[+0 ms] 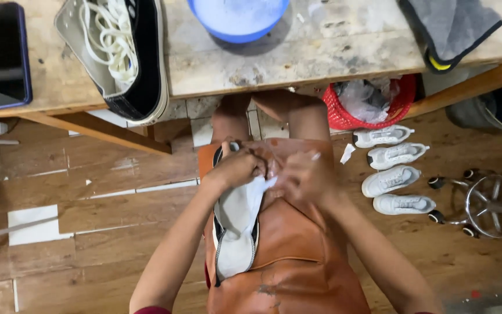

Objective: Scrubbing the white rubber sole of a black sneaker with a brush and soapy water at a workbench.

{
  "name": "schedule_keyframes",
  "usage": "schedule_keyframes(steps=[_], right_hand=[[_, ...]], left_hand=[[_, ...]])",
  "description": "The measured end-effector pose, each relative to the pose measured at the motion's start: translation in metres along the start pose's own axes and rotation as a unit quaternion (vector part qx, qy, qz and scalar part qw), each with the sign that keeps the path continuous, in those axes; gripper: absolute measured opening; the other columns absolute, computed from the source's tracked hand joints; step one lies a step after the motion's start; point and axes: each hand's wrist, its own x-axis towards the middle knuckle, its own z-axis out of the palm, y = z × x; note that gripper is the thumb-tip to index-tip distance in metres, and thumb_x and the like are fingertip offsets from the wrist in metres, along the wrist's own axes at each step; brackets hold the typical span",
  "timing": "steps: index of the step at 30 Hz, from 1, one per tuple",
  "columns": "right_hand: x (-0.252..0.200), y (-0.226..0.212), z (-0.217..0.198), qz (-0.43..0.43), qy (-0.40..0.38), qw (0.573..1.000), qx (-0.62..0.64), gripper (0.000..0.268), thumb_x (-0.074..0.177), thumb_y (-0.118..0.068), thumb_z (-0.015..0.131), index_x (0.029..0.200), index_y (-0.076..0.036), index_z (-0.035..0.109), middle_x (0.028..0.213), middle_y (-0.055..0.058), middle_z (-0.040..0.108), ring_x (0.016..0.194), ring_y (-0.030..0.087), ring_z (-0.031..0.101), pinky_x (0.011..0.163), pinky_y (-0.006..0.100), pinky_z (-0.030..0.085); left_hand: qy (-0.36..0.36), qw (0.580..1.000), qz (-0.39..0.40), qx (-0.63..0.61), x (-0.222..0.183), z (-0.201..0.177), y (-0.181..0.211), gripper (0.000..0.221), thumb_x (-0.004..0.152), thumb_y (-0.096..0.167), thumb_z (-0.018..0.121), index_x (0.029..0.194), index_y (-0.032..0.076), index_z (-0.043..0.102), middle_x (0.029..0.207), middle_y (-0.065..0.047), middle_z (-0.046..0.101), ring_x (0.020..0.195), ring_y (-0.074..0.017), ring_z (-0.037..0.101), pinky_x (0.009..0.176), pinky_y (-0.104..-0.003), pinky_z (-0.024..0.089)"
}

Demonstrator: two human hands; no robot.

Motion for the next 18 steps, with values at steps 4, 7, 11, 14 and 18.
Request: schedule_keyframes(steps=[4,7,11,14,18], right_hand=[[-0.004,-0.035,-0.007,-0.049,-0.032,0.998,0.035,0.015,0.081,-0.032,0.066,0.07,-0.023,0.062,0.073,-0.005,0.054,0.073,0.016,0.055,0.074,0.034,0.041],[-0.02,0.005,0.009,0.011,-0.013,1.0,-0.024,0.014,0.079,-0.032,0.065,0.069,-0.025,0.061,0.073,-0.006,0.054,0.073,0.014,0.056,0.074,0.033,0.04],[-0.002,-0.046,-0.012,-0.037,-0.003,0.999,-0.01,0.014,0.082,-0.034,0.062,0.068,-0.03,0.063,0.074,-0.009,0.053,0.07,0.013,0.056,0.074,0.036,0.042],[0.012,-0.057,-0.04,0.039,-0.081,0.989,0.115,0.018,0.079,-0.029,0.055,0.063,-0.023,0.053,0.07,-0.006,0.043,0.062,0.011,0.047,0.07,0.027,0.039],[-0.017,0.002,0.006,0.092,-0.038,0.994,-0.044,0.018,0.089,-0.045,0.058,0.08,-0.031,0.064,0.077,-0.007,0.053,0.074,0.017,0.058,0.077,0.04,0.036]], left_hand=[[-0.013,1.0,0.006,-0.014,-0.008,-0.01,0.007,0.014,0.092,0.026,0.056,0.093,0.024,0.07,0.097,-0.006,0.072,0.107,-0.0284,0.061,0.095,-0.062,0.018],[-0.014,1.0,0.003,-0.016,-0.008,-0.003,0.008,0.016,0.093,0.025,0.054,0.091,0.021,0.069,0.095,-0.008,0.072,0.105,-0.0292,0.061,0.095,-0.061,0.018],[-0.017,1.0,0.012,0.009,0.02,0.03,-0.015,0.021,0.093,0.028,0.053,0.087,0.017,0.069,0.084,-0.008,0.071,0.092,-0.0305,0.064,0.093,-0.063,0.018],[-0.023,1.0,0.015,-0.006,0.014,0.025,-0.015,0.021,0.094,0.026,0.05,0.088,0.016,0.067,0.082,-0.008,0.071,0.091,-0.0316,0.064,0.093,-0.062,0.018],[-0.016,0.999,0.001,0.028,0.02,0.032,-0.018,0.024,0.094,0.028,0.049,0.094,0.014,0.069,0.089,-0.012,0.072,0.098,-0.0308,0.062,0.098,-0.065,0.008]])
